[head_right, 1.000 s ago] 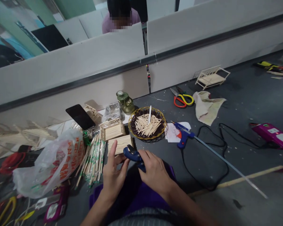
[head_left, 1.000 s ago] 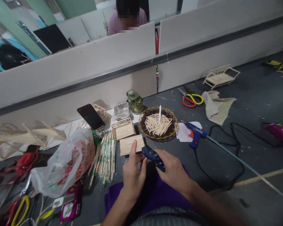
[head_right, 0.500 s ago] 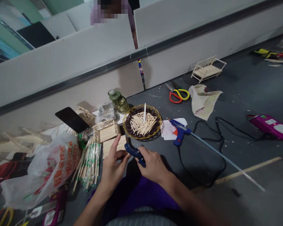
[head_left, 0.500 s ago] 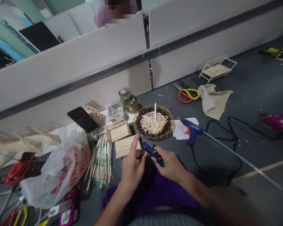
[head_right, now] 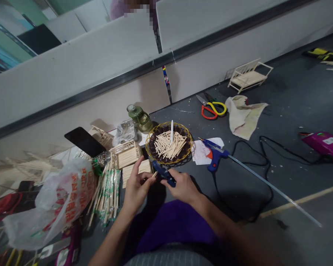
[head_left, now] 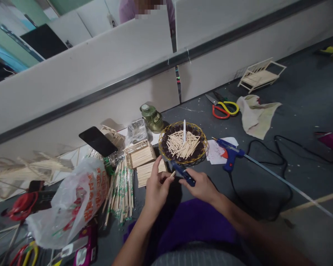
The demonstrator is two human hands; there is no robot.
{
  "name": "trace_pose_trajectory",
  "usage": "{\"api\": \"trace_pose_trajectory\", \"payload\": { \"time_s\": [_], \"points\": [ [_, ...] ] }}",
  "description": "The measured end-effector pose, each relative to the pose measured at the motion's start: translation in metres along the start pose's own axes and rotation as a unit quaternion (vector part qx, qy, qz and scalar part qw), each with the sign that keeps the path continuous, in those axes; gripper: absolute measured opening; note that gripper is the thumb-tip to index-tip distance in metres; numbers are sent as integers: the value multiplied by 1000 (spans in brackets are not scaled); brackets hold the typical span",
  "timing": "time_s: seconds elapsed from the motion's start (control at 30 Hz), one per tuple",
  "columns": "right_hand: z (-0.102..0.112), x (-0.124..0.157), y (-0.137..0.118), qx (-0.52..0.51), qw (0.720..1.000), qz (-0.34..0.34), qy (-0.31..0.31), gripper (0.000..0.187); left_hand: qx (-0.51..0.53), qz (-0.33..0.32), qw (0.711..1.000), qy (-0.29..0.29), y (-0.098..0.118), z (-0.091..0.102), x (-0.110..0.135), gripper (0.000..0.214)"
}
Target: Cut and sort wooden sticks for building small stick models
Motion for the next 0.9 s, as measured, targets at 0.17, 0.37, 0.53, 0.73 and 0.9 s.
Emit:
{"api": "trace_pose_trajectory", "payload": {
  "time_s": [0.17,0.37,0.53,0.73,0.9],
  "points": [
    [27,4,16,-154,983,-91,39,22,179,57,982,29,-7,-4,-2,87],
    [44,17,0,-101,990,-84,43,19,250,73,965,25,-1,-4,-2,93],
    [46,19,-21,-74,994,-71,45,18,293,77,953,16,3,-2,2,96],
    [45,24,-34,-62,997,-47,15,21,310,66,948,6,6,2,9,94],
    [46,23,-47,-158,986,-43,2,23,311,69,948,-13,7,-1,15,96]
  ]
}}
Point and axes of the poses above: each hand's wrist, its own x-axis away from the middle knuckle, its own z-axis out of the back of the hand, y = z × x, the point moved 5 cm from there along -x, towards the middle knuckle, and after that the axes turned 11 degrees about -z, right-handed, at the moved point
